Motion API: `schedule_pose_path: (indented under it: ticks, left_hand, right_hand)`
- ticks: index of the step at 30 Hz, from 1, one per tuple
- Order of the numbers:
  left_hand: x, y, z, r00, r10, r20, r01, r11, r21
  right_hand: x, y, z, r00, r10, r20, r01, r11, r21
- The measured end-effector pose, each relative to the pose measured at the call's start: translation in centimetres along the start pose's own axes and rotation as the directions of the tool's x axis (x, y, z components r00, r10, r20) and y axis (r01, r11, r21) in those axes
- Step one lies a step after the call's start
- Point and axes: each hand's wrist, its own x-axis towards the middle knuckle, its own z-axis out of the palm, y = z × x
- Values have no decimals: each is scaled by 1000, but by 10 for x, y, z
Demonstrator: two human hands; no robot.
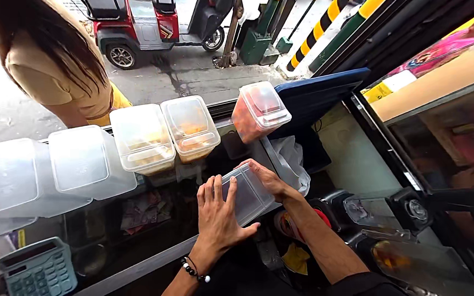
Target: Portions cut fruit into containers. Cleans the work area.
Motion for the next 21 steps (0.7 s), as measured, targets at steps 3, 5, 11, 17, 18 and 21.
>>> schedule_pose_path:
  ticks: [3, 5, 11, 17, 18, 21]
  left_hand:
    - [6, 7, 11, 987, -100, -127, 94, 994, -56]
    - [9, 3, 12, 986, -88, -141, 76, 993, -91]
    - [16, -51, 1, 925, -175, -337, 37, 924, -381]
    - [-40, 14, 13, 842, -388, 375, 448, 117, -886]
    - [-42, 25, 21, 840, -388, 380, 431, 51, -901]
    - [-34, 45, 44, 832, -498, 244, 326, 82, -942]
  right_hand:
    - [7, 9, -1, 997, -79, -3, 79, 986, 146]
    - [9, 11, 4, 993, -102, -59, 112, 972, 205]
    - [-34, 24, 45, 765, 65, -641, 215, 912, 349]
    - [-87, 76, 59, 905, 41, -423, 116, 934, 338]
    - [-85, 80, 65, 926, 17, -376, 140, 912, 386]
    - [-71, 81, 58, 906, -132, -403, 305, 863, 402]
